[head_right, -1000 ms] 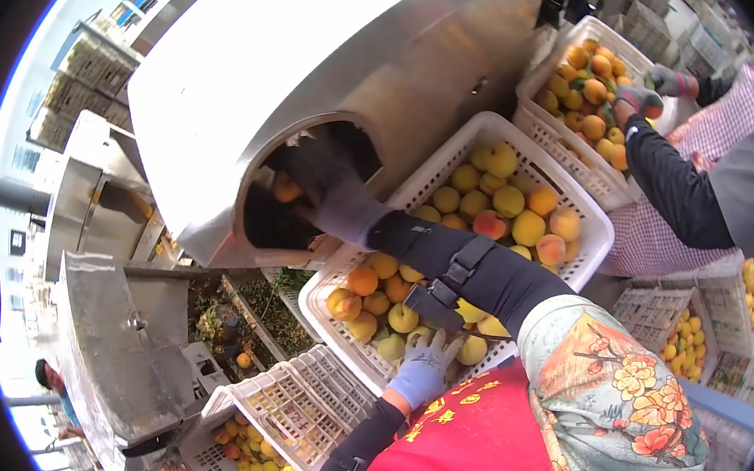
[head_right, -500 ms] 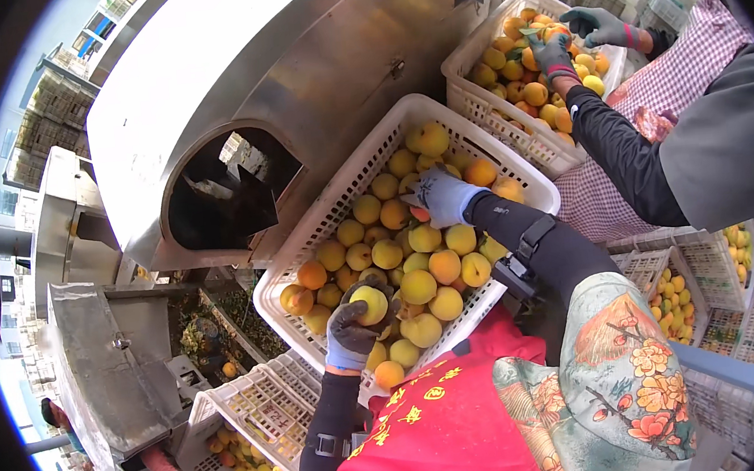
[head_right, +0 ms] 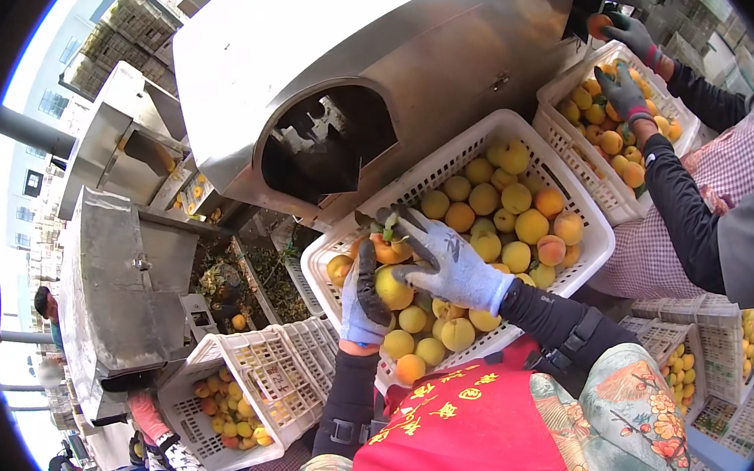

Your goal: The recorder is sorting peaches from a basket and feeding them into a machine or placing them in another container for processing.

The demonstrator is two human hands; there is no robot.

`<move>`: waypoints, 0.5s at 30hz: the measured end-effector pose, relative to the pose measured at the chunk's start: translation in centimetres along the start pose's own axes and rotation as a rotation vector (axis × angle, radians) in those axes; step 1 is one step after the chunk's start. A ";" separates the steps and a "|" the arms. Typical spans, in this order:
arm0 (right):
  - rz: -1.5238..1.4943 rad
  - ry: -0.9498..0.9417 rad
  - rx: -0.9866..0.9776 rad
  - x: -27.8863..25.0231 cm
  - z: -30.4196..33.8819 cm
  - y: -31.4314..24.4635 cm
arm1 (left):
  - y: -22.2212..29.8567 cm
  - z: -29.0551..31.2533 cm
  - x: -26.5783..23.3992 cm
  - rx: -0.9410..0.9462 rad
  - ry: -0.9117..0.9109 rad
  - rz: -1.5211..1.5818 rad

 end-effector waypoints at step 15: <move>0.203 0.296 0.069 2.5 -9.6 -0.8 | -6.7 1.6 0.8 -0.607 0.542 1.347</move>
Point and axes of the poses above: each hand's wrist, its own z-axis away from the middle knuckle, its own x-axis out of the palm, y = z × x, the point moved 8 cm from there along -z, towards the middle knuckle, and after that the axes turned 15 degrees about x, right-handed, at the moved point
